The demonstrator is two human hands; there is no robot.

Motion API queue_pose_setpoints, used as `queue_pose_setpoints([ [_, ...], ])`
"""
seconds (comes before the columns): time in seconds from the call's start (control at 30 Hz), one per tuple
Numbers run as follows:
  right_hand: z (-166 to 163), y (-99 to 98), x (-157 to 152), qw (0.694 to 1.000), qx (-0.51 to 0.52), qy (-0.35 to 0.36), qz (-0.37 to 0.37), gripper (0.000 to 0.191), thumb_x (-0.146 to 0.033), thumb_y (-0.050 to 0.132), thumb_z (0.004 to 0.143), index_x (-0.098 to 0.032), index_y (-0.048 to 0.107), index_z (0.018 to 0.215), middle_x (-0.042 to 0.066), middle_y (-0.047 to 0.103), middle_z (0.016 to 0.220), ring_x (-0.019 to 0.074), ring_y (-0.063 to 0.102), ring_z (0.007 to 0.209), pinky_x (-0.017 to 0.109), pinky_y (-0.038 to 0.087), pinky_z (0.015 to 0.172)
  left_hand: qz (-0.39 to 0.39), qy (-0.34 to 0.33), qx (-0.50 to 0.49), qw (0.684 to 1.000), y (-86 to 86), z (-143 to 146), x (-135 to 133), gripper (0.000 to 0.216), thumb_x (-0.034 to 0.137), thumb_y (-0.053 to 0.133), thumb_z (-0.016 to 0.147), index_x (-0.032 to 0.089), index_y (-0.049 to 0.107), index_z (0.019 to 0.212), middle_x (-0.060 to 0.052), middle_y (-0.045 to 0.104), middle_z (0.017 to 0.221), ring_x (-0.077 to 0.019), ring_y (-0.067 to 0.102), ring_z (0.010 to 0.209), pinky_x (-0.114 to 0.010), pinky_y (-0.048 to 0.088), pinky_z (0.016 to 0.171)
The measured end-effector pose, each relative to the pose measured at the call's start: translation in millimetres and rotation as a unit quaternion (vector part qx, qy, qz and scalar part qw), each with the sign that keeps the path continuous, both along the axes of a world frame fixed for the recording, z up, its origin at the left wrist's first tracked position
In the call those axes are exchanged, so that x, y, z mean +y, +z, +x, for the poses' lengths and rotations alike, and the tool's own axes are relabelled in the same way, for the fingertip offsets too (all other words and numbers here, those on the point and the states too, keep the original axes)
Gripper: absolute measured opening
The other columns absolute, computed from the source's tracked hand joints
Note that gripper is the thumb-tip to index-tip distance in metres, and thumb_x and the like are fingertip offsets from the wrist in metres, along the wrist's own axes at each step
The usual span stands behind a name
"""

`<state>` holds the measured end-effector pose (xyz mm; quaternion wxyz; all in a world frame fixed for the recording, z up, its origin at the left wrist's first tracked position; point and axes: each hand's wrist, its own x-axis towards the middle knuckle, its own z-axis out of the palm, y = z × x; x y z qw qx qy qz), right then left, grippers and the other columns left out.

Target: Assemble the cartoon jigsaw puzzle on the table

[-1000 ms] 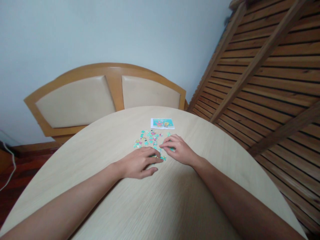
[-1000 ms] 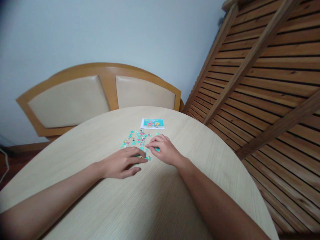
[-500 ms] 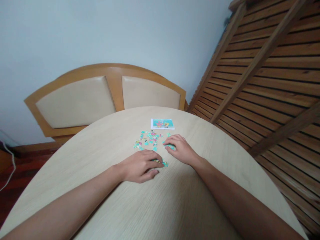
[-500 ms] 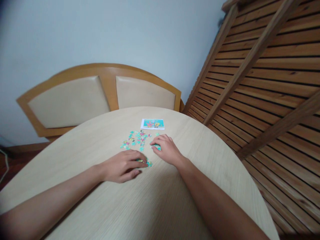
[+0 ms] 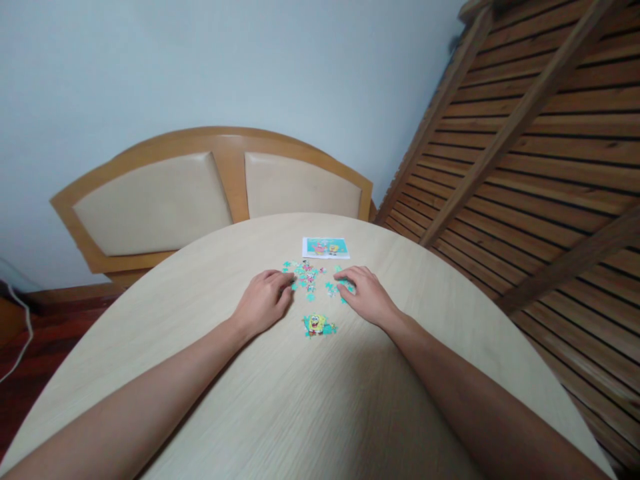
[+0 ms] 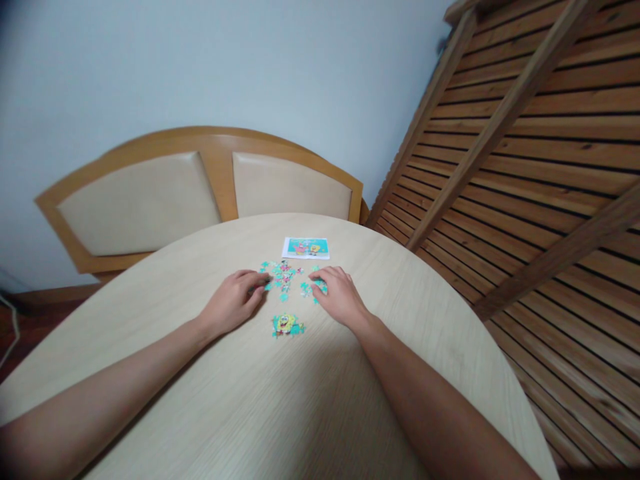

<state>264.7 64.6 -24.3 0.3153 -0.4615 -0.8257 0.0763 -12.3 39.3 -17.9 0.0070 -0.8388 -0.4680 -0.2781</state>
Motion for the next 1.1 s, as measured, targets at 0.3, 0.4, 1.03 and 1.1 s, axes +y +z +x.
queue_pose_setpoints([
  [0.3,-15,14.0,-20,0.986,-0.037,0.161,0.023,0.023,-0.03,0.063,0.093,-0.024,0.07,0.113,0.006,0.071,0.113,0.0238,0.057,0.111,0.043,0.043,0.099,-0.016,-0.06,0.033,0.998,-0.2,3,-3,0.037,0.02,0.049,0.095,0.016,0.061,0.129,-0.012,0.07,0.12,-0.0259,0.061,0.115,-0.046,0.049,0.104],
  [0.4,-21,19.2,-28,0.977,-0.068,0.204,0.01,0.028,-0.035,0.064,0.093,-0.024,0.071,0.118,0.006,0.071,0.117,0.0245,0.055,0.116,0.044,0.04,0.102,-0.011,-0.076,0.032,0.997,1.9,4,-5,0.033,0.018,0.051,0.094,0.018,0.064,0.125,-0.011,0.071,0.117,-0.0255,0.062,0.113,-0.045,0.05,0.103],
  [1.03,-20,22.4,-30,0.975,-0.088,0.204,0.013,0.032,-0.042,0.072,0.085,-0.029,0.074,0.115,0.006,0.069,0.123,0.0281,0.055,0.12,0.05,0.039,0.105,-0.03,-0.106,0.011,0.994,6.1,6,-8,0.019,0.024,0.06,0.095,0.021,0.063,0.114,-0.007,0.073,0.108,-0.0254,0.065,0.104,-0.043,0.053,0.093],
  [1.1,-19,21.1,-28,0.979,-0.085,0.187,0.012,0.034,-0.043,0.071,0.086,-0.028,0.073,0.116,0.006,0.07,0.122,0.028,0.055,0.119,0.049,0.04,0.105,-0.038,-0.114,-0.001,0.993,5.1,6,-8,0.019,0.023,0.059,0.095,0.02,0.062,0.113,-0.007,0.072,0.108,-0.0251,0.065,0.105,-0.042,0.053,0.094],
])
